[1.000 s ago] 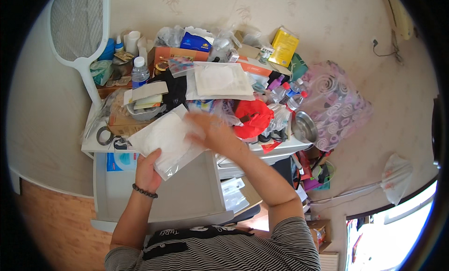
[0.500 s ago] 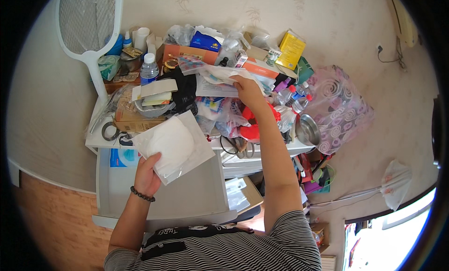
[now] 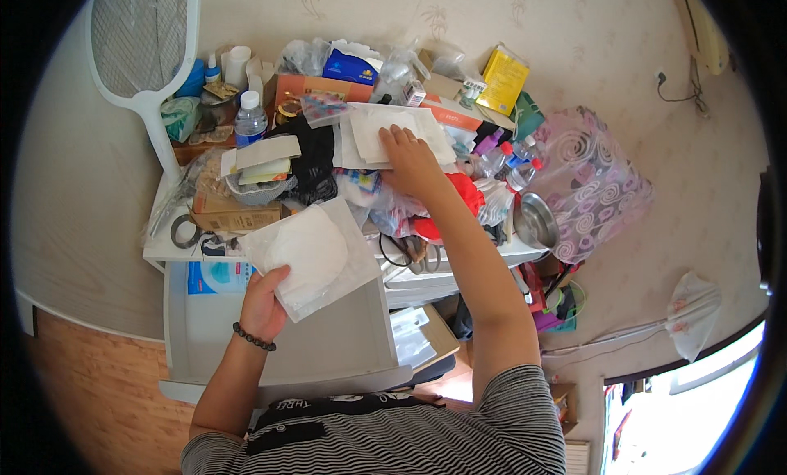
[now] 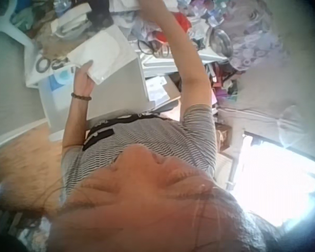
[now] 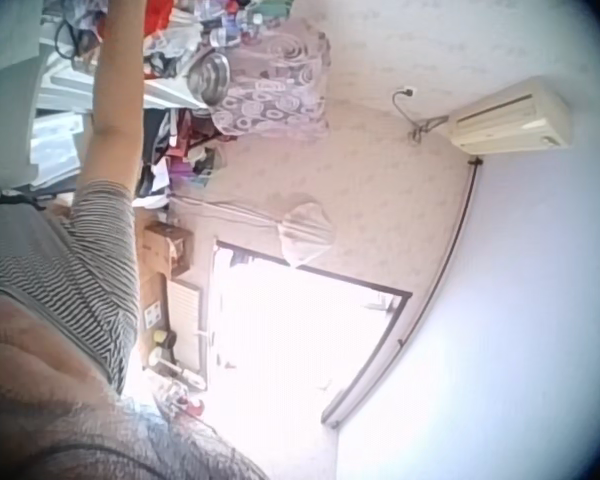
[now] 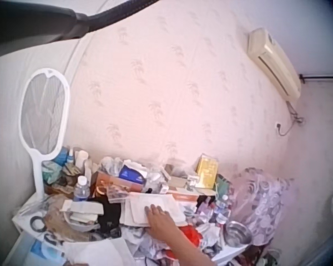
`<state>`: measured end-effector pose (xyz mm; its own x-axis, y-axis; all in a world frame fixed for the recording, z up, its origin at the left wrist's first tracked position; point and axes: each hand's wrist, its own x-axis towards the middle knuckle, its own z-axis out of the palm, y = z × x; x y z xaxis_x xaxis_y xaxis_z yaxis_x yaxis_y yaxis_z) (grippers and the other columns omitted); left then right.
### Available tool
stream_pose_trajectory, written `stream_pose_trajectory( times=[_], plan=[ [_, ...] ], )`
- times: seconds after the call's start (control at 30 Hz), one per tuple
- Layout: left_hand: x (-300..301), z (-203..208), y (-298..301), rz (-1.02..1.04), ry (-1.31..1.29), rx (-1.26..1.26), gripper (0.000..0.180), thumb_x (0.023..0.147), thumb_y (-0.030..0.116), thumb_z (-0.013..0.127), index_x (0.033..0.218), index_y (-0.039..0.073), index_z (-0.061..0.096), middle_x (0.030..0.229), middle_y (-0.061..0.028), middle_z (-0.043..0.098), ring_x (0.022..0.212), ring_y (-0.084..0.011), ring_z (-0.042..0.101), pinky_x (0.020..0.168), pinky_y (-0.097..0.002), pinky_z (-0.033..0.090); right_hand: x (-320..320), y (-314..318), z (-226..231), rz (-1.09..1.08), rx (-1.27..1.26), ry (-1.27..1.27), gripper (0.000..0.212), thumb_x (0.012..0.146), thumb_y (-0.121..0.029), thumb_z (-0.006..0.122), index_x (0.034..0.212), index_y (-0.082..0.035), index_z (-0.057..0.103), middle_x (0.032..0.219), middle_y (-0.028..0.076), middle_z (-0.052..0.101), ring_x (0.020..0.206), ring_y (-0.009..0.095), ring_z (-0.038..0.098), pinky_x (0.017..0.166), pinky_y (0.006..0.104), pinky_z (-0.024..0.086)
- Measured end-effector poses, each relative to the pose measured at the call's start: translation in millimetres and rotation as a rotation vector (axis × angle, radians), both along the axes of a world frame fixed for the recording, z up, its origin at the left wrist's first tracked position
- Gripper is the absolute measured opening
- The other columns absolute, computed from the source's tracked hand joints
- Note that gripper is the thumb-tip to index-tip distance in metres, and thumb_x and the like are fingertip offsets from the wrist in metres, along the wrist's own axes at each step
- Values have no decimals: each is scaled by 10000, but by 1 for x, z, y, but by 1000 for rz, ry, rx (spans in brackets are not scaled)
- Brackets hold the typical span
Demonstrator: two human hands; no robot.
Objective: The person wipes the inside of a white drawer with a cloth, then places various items into it. They handle a metal bowl, a plastic container, and several small packaged items, arranging them inside the drawer in a cluttered room.
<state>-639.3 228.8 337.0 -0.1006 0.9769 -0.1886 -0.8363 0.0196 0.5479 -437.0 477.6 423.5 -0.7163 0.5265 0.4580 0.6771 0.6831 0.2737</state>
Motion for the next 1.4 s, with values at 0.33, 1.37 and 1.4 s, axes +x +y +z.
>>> stream_pose_trajectory(
  times=[0.33, 1.37, 1.4],
  plan=[
    [-8, -5, -8, 0, 4, -21, 476, 846, 6, 493, 1305, -45, 378, 1259, -160, 511, 1137, -276, 528, 967, -389, 446, 15, 38, 35, 116, -395, 73, 350, 733, -130, 561, 1071, -38, 562, 911, 211, 633, 870, 369, 611, 788, 438, 480],
    [-137, -58, -150, 369, 203, -320, 450, 837, 22, 523, 1265, -62, 410, 1191, -173, 551, 1072, -280, 570, 915, -392, 483, -46, -232, 17, 641, -782, -2, 536, 732, -80, 600, 1206, 74, 402, 1136, 253, 553, 931, 344, 606, 746, 394, 510],
    [-148, -58, -157, 418, 240, -345, 457, 839, 22, 520, 1273, -61, 401, 1198, -171, 545, 1078, -280, 565, 917, -389, 481, -58, -235, -6, 494, -971, -120, 526, 725, -107, 625, 1176, 68, 419, 1047, 247, 589, 844, 339, 620, 717, 392, 515]
  ],
)
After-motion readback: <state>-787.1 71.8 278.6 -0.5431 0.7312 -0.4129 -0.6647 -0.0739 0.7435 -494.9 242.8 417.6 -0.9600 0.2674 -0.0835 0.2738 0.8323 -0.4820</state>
